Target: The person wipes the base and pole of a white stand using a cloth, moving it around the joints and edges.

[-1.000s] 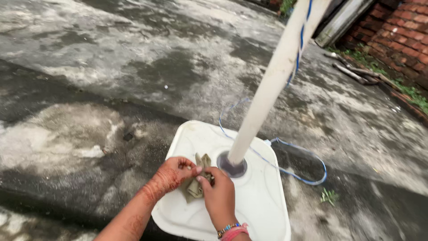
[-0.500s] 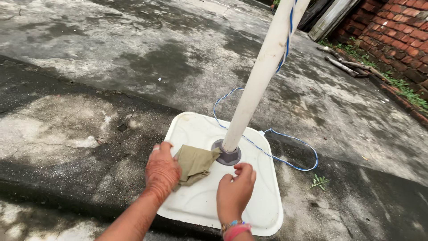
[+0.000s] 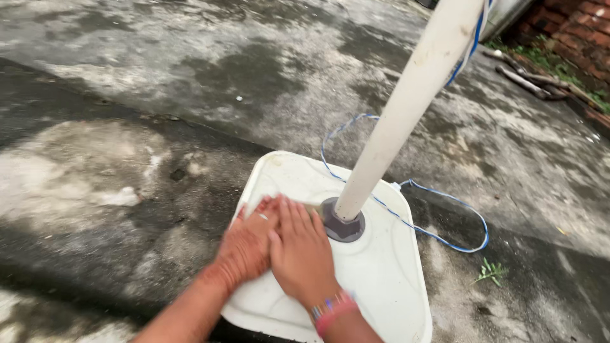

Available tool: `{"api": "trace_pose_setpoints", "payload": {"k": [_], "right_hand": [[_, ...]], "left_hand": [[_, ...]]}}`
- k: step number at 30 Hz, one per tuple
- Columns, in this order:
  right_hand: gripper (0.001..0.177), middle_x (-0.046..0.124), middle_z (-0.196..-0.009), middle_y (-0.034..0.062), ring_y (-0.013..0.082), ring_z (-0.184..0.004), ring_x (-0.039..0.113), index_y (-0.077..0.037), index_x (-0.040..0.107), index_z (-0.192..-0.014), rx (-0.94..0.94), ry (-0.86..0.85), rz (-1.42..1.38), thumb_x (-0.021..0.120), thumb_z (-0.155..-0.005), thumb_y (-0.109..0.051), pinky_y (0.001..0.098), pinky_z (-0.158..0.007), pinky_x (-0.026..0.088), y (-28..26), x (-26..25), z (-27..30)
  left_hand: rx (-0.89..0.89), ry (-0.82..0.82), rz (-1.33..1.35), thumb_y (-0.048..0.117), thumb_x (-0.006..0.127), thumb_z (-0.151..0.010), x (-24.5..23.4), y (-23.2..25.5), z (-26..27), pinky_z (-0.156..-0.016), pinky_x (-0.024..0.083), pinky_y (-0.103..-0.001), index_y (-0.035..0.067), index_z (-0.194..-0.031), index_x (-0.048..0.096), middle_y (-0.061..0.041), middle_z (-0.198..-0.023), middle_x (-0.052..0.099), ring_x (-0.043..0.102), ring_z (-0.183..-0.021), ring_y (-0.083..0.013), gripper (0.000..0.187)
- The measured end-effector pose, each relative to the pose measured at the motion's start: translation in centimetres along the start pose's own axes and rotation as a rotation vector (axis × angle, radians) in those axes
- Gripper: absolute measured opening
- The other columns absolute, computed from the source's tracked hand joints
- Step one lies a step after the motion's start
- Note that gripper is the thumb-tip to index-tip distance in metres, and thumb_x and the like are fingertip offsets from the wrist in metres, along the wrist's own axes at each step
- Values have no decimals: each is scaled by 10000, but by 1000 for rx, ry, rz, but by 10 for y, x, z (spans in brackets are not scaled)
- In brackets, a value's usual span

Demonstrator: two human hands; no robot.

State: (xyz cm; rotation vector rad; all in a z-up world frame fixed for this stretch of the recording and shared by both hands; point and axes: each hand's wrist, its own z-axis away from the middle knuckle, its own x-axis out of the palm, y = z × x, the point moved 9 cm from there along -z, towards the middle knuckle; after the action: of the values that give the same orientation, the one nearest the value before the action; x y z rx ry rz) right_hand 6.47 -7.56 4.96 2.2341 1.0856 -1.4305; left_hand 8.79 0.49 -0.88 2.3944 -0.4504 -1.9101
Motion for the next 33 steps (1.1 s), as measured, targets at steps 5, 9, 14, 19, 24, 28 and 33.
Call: {"api": "trace_pose_setpoints", "payload": {"k": [5, 9, 14, 19, 24, 28, 33], "right_hand": [[604, 543, -1472, 202, 310, -1428, 442, 44, 489, -1456, 55, -63, 83, 428, -1006, -354, 467, -1224, 220, 27, 51, -58], [638, 499, -1517, 211, 326, -1453, 407, 28, 492, -1457, 84, -134, 168, 380, -1010, -412, 478, -1216, 201, 47, 79, -83], [698, 394, -1569, 235, 342, -1481, 325, 15, 454, -1477, 144, -177, 196, 350, -997, -481, 500, -1205, 149, 54, 83, -81], [711, 375, -1587, 236, 341, -1500, 310, -1, 435, -1508, 162, -201, 206, 336, -1012, -501, 505, -1230, 137, 41, 75, -63], [725, 379, -1590, 224, 342, -1500, 307, -1, 440, -1503, 138, -177, 175, 319, -1007, -517, 519, -1216, 131, 14, 62, -33], [722, 387, -1583, 224, 347, -1499, 296, 6, 443, -1494, 106, -130, 133, 337, -1009, -518, 532, -1212, 122, -11, 45, -4], [695, 427, -1568, 223, 341, -1505, 306, 8, 474, -1486, 97, -69, 29, 402, -1015, -498, 580, -1216, 92, -35, 20, 27]], "left_hand": [[-47, -153, -146, 454, 452, -924, 17, -44, -44, -1180, 163, -627, 148, -1601, 155, -72, -1695, 102, 123, -1548, -238, 800], [-131, -175, -75, 406, 424, -930, 31, -71, -71, -1198, 122, -576, 183, -1609, 114, -37, -1710, 39, 74, -1555, -173, 779], [-187, -137, 67, 405, 298, -1007, 44, -82, -74, -1239, 106, -509, 183, -1628, 80, -4, -1716, 58, 68, -1563, -135, 695], [-155, -156, -47, 406, 272, -1020, 50, -78, -49, -1226, 88, -530, 156, -1630, 72, -24, -1713, 49, 49, -1569, -142, 689], [-142, -128, -78, 425, 262, -1012, 44, -68, -10, -1213, 86, -536, 126, -1622, 59, -15, -1706, 34, 42, -1561, -129, 709], [-195, -91, 11, 426, 235, -1026, 36, -57, 27, -1235, 75, -534, 153, -1621, 79, 1, -1706, 69, 67, -1558, -119, 673], [-167, -98, -128, 445, 257, -1017, 22, -37, 60, -1203, 89, -540, 110, -1598, 122, -56, -1689, 127, 105, -1551, -161, 684]]}}
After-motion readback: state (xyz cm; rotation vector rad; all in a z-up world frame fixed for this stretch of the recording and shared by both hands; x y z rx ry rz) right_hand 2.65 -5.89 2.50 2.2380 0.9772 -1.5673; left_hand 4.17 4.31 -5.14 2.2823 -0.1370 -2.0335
